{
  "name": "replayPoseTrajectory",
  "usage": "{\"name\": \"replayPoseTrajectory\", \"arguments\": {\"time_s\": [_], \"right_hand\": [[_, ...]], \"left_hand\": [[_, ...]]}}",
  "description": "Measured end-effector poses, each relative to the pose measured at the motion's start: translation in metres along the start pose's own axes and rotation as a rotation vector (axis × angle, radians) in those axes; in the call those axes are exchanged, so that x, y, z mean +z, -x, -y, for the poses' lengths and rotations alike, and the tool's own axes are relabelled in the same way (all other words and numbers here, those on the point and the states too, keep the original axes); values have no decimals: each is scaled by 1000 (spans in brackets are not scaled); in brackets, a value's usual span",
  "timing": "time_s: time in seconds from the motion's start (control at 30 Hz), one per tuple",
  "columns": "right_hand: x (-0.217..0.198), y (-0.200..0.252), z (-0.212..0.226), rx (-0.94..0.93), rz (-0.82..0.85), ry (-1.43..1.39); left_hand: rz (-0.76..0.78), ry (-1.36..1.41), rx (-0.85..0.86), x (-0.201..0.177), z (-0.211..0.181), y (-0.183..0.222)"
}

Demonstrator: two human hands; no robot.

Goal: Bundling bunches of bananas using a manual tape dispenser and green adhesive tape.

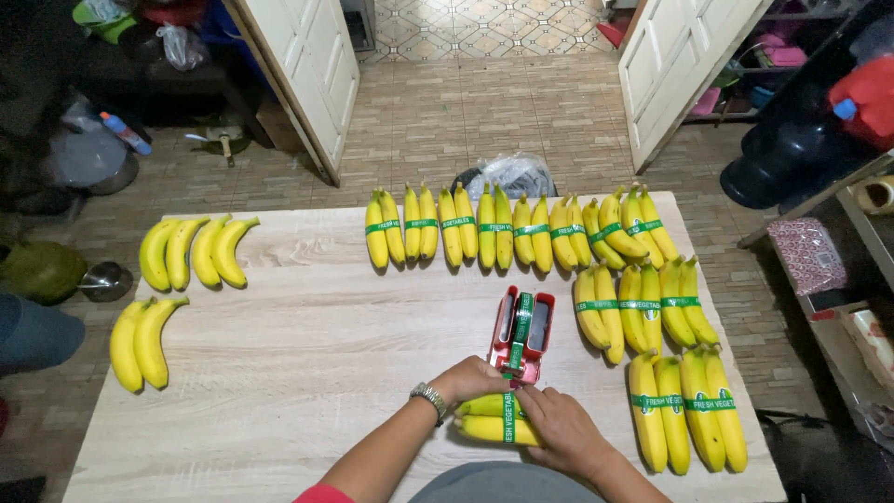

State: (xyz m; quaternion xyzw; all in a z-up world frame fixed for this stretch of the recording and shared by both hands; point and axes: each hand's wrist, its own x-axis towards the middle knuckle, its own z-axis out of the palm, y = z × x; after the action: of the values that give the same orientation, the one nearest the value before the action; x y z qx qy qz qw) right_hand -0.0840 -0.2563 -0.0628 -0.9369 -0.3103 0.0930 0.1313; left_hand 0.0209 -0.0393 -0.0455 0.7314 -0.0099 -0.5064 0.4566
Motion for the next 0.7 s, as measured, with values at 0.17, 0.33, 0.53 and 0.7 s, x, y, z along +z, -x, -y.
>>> {"name": "replayPoseTrajectory", "arguments": {"time_s": [0.17,0.33,0.53,0.7], "right_hand": [[-19,-1,3,-139,-94,173],[-35,-13,26,-312,-507,289],[-68,-9,36,-360,-710,220],[-51,-1,13,-365,-861,157]], "left_hand": [[-22,223,122,-6,-18,31],[-2,258,-16,1,21,2],[63,674,220,-9,4,41],[30,363,563,-22,-25,97]]}}
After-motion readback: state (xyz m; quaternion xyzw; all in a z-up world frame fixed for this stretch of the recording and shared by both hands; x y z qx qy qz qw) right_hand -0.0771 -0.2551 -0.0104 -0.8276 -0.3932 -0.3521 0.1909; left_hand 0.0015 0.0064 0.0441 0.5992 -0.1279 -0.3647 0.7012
